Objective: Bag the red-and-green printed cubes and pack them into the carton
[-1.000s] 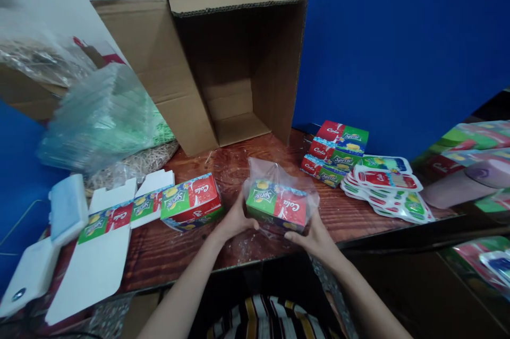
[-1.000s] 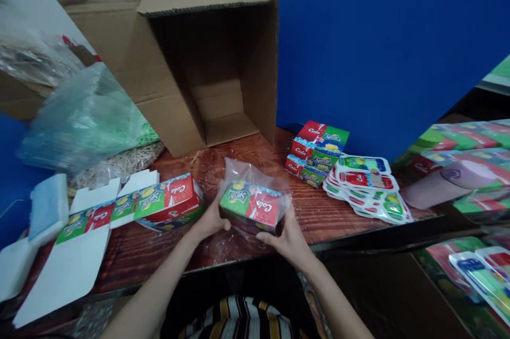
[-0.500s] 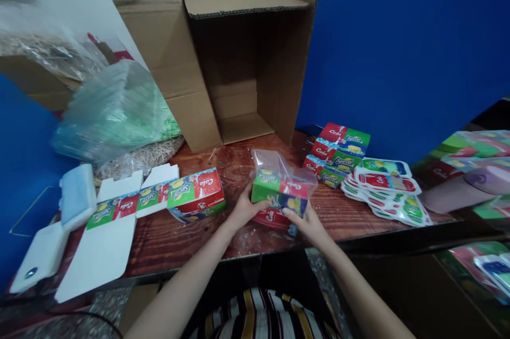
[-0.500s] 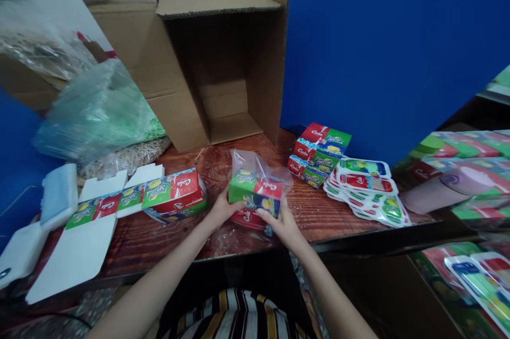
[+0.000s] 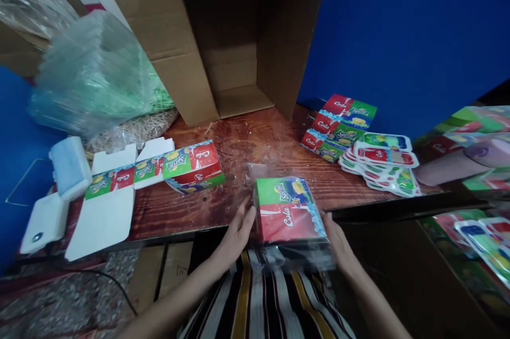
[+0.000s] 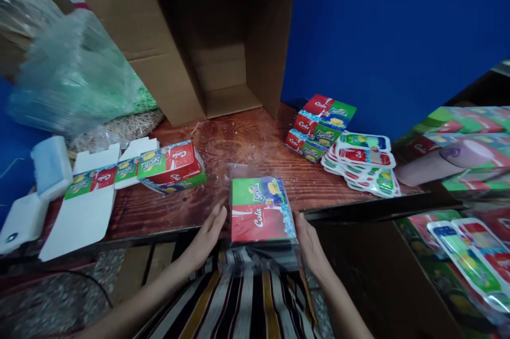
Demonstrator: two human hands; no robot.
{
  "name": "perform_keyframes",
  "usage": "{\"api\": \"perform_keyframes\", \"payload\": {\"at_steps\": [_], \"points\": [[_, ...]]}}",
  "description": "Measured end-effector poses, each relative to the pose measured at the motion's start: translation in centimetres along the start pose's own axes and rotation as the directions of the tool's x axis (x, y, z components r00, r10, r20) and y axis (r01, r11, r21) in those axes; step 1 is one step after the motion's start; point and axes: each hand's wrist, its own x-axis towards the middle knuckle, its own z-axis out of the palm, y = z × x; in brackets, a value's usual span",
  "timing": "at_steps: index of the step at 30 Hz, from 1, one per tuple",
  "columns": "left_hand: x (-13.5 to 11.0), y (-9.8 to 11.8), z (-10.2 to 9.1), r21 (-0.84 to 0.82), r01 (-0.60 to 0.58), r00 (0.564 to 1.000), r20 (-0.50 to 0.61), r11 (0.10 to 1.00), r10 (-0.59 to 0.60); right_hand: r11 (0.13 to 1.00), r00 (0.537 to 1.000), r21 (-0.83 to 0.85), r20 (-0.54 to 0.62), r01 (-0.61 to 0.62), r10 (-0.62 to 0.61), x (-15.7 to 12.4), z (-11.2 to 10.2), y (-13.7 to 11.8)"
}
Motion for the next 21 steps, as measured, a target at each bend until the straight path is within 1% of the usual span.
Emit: {"api": "perform_keyframes", "payload": {"at_steps": [2,3,4,5,7,8,9,11,13,16,18,19,21], "points": [[-1.1,-0.7,-0.6,0.042,0.024,1.0,-0.016,0.999,-0.023,0.991,0.994,0.13,-0.095,-0.045,0.058,-1.4,0.2,2.2],[-1.6,-0.8,-1.0,0.057,0.044,0.999,-0.013,0.997,-0.043,0.983,0.989,0.18,-0.132,-0.034,0.058,-1.9,0.3,3.3],[-2.0,-0.9,-1.4,0.077,0.034,0.999,0.022,0.996,-0.036,0.98,0.988,0.198,-0.152,0.0,0.03,-2.4,0.4,4.4],[-2.5,-0.9,-1.7,0.115,-0.005,0.997,0.074,0.993,-0.004,0.983,0.987,0.177,-0.16,0.052,-0.024,-2.8,0.6,5.4],[-3.1,-0.8,-2.2,0.27,-0.134,0.98,0.18,0.953,0.087,0.985,0.978,0.06,-0.146,0.159,-0.149,-3.3,1.1,6.6],[-3.3,-0.7,-2.3,0.381,-0.189,0.971,0.21,0.905,0.114,0.981,0.971,-0.005,-0.14,0.196,-0.195,-3.3,1.3,6.8],[-3.3,-0.6,-2.3,0.494,-0.216,0.968,0.221,0.842,0.119,0.973,0.962,-0.06,-0.144,0.224,-0.23,-3.1,1.6,6.7],[-3.1,-0.3,-1.8,0.674,-0.193,0.978,0.192,0.713,0.084,0.955,0.942,-0.125,-0.174,0.269,-0.288,-2.4,2.0,5.8],[-2.5,0.2,-1.0,0.775,-0.172,0.983,0.172,0.608,0.059,0.941,0.919,-0.15,-0.213,0.304,-0.331,-1.5,2.2,4.7],[-1.4,0.6,-0.2,0.858,-0.234,0.972,0.206,0.457,0.112,0.94,0.888,-0.132,-0.309,0.315,-0.341,-0.3,2.1,3.7],[-0.8,0.6,-0.2,0.871,-0.316,0.947,0.262,0.375,0.189,0.936,0.86,-0.094,-0.371,0.34,-0.35,0.2,1.9,3.8],[-0.6,0.5,-0.3,0.865,-0.373,0.921,0.302,0.335,0.246,0.927,0.845,-0.074,-0.39,0.367,-0.365,0.3,1.9,3.9],[-0.4,0.0,-0.6,0.842,-0.483,0.844,0.373,0.241,0.386,0.9,0.817,-0.042,-0.404,0.433,-0.412,0.4,1.8,4.1]]}}
